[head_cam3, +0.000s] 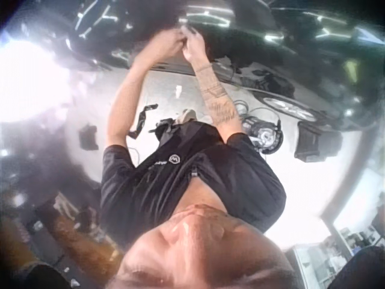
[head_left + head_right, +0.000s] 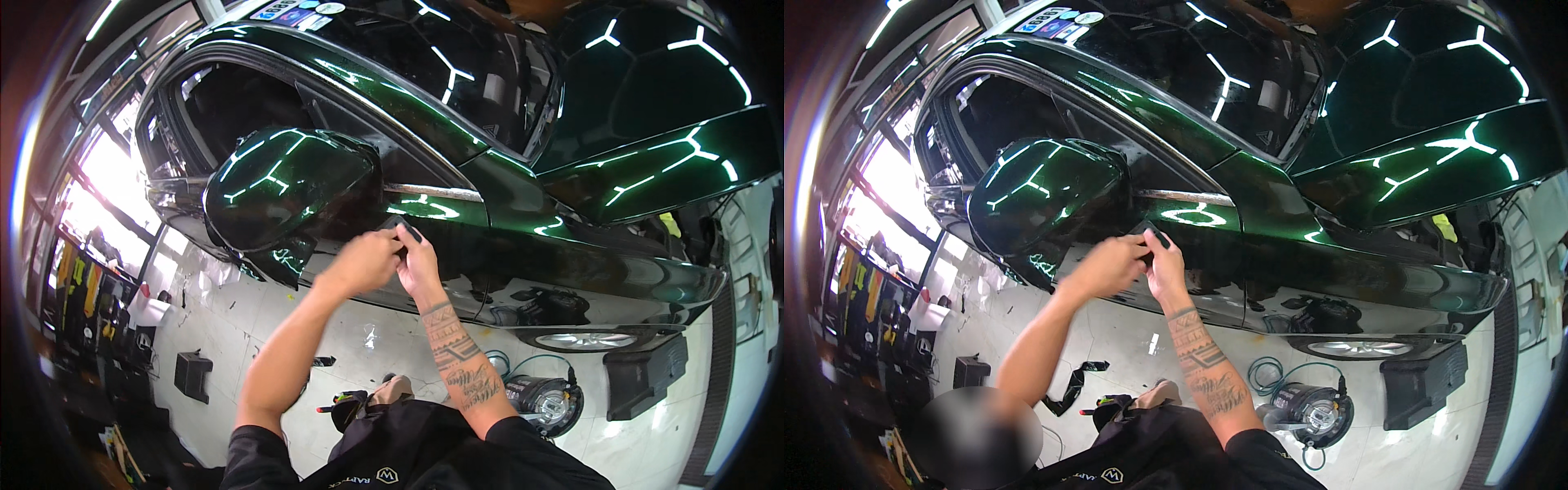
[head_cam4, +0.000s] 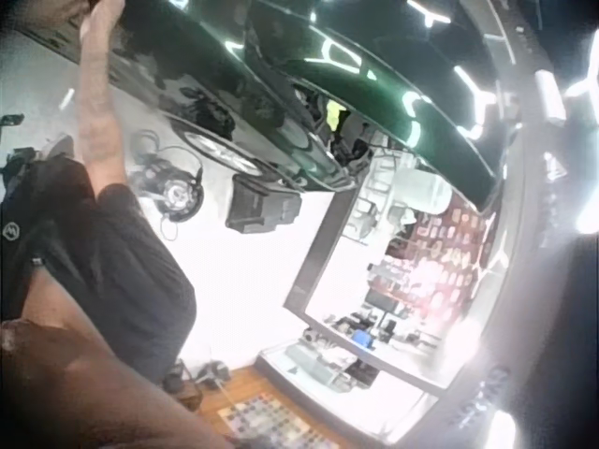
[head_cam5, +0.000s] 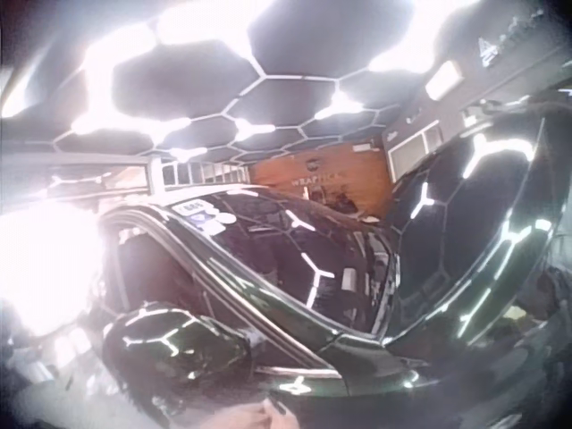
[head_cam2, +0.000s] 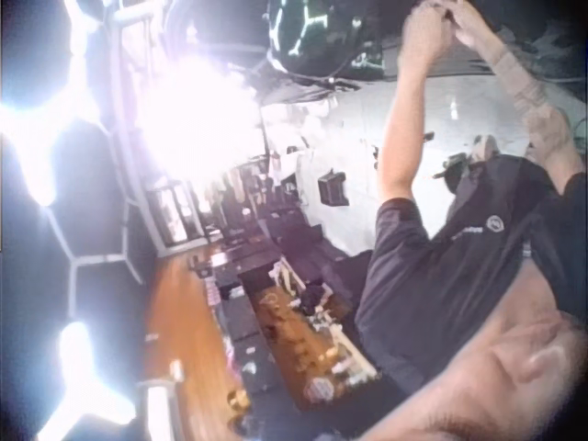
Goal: The person applies a green vinyl wrap to a car's side mirror. They smooth the material, use a squeegee to remove air bubbles, trim excess wrap with a knife, and wipe the surface with a cloth.
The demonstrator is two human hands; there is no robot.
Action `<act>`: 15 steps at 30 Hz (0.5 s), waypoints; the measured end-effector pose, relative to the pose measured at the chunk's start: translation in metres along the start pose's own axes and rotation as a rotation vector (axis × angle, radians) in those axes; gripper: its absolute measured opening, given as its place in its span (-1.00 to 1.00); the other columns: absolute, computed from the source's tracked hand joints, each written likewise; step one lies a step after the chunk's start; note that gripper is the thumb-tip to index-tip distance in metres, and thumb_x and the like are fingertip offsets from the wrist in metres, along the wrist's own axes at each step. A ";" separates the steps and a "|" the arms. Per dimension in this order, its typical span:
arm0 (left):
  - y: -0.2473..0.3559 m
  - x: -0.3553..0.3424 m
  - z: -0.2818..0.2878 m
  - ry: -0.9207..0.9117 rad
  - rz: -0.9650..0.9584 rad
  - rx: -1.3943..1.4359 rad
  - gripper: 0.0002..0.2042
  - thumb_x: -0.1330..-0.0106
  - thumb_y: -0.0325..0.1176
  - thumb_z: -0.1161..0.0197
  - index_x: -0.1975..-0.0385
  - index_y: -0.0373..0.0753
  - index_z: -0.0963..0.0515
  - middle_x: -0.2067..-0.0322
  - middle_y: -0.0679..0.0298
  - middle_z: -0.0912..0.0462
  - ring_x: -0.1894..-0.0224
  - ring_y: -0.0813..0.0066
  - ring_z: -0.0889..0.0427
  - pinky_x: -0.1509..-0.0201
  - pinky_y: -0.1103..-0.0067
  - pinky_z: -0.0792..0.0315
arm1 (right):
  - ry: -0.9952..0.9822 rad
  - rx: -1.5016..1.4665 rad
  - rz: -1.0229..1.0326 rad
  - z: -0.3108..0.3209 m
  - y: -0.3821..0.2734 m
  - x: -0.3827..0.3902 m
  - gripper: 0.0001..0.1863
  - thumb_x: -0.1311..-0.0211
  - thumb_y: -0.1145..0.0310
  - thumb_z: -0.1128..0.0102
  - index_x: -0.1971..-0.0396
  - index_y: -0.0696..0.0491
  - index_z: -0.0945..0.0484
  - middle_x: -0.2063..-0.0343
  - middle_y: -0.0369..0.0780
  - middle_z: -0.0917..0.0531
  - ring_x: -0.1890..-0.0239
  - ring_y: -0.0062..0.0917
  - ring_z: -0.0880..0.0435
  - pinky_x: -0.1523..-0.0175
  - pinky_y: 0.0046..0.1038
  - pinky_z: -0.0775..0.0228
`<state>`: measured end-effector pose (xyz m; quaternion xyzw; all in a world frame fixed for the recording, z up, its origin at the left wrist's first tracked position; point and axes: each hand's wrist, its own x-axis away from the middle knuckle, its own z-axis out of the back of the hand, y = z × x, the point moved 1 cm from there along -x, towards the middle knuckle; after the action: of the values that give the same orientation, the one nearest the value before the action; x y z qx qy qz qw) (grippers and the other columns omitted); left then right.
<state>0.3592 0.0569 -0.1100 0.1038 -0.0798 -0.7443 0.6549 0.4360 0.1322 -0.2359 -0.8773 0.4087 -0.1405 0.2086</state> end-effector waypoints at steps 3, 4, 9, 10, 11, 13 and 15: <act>-0.015 -0.018 0.084 0.258 -0.077 0.030 -0.86 -0.16 -0.50 -0.20 0.38 -0.37 -0.67 0.33 -0.06 -0.69 0.22 -0.03 -0.68 0.02 0.25 -0.54 | 0.142 0.252 0.116 -0.033 -0.007 0.027 -0.67 -0.32 0.36 -0.27 -0.01 0.19 -0.57 0.25 -0.25 -0.68 0.32 -0.56 -0.69 0.39 -0.50 -0.65; -0.028 -0.036 0.103 0.319 -0.174 -0.051 -0.78 -0.16 -0.58 -0.24 0.18 -0.35 -0.65 0.22 0.00 -0.67 0.14 0.02 -0.65 -0.01 0.30 -0.51 | 0.140 0.382 0.186 -0.037 -0.007 0.027 -0.67 -0.32 0.39 -0.26 -0.04 0.18 -0.56 0.22 -0.25 -0.68 0.29 -0.57 -0.69 0.39 -0.49 -0.66; -0.081 -0.095 0.132 0.004 -0.213 -0.430 -0.69 -0.21 -0.42 -0.38 0.04 -0.25 -0.60 0.15 0.11 -0.59 0.13 0.11 -0.60 -0.04 0.34 -0.46 | 0.121 1.096 0.932 -0.102 0.001 0.018 -0.71 -0.19 0.53 -0.23 0.06 0.19 -0.58 0.27 -0.06 -0.63 0.29 -0.20 -0.69 0.25 -0.27 -0.53; -0.085 -0.108 0.134 -0.112 -0.210 -0.365 -0.75 -0.21 -0.42 -0.37 0.12 -0.27 -0.60 0.23 0.12 -0.61 0.19 0.15 -0.61 0.02 0.36 -0.46 | 0.159 1.112 0.926 -0.117 0.004 0.016 -0.68 -0.15 0.56 -0.20 0.06 0.18 -0.56 0.23 -0.03 -0.58 0.21 -0.02 -0.62 0.12 -0.17 -0.48; -0.080 -0.124 0.137 -0.227 -0.218 -0.303 -0.80 -0.21 -0.42 -0.37 0.19 -0.29 -0.60 0.30 0.13 -0.62 0.24 0.18 -0.62 0.07 0.38 -0.46 | 0.198 1.189 0.972 -0.121 0.006 0.006 -0.68 -0.16 0.54 -0.21 0.06 0.21 -0.53 0.21 -0.02 -0.56 0.21 -0.05 -0.63 0.15 -0.16 -0.48; -0.082 -0.146 0.136 -0.331 -0.274 -0.202 -0.87 -0.22 -0.43 -0.36 0.32 -0.32 -0.59 0.43 0.15 -0.63 0.32 0.24 -0.62 0.15 0.41 -0.46 | 0.417 1.318 1.014 -0.118 0.006 -0.021 -0.69 -0.16 0.51 -0.20 0.08 0.26 -0.53 0.28 0.04 -0.59 0.23 0.00 -0.62 0.11 -0.17 -0.48; -0.091 -0.152 0.132 -0.309 -0.365 -0.106 -0.88 -0.23 -0.45 -0.35 0.43 -0.34 -0.56 0.54 0.17 -0.62 0.38 0.30 -0.62 0.22 0.43 -0.44 | 0.473 1.111 0.876 -0.091 -0.010 -0.047 -0.70 -0.17 0.48 -0.19 0.10 0.29 -0.55 0.38 0.07 -0.63 0.31 -0.09 -0.69 0.25 -0.23 -0.56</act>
<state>0.2558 0.2173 0.0017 -0.0332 -0.1200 -0.8604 0.4942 0.3758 0.1515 -0.1554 -0.3460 0.6237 -0.4155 0.5645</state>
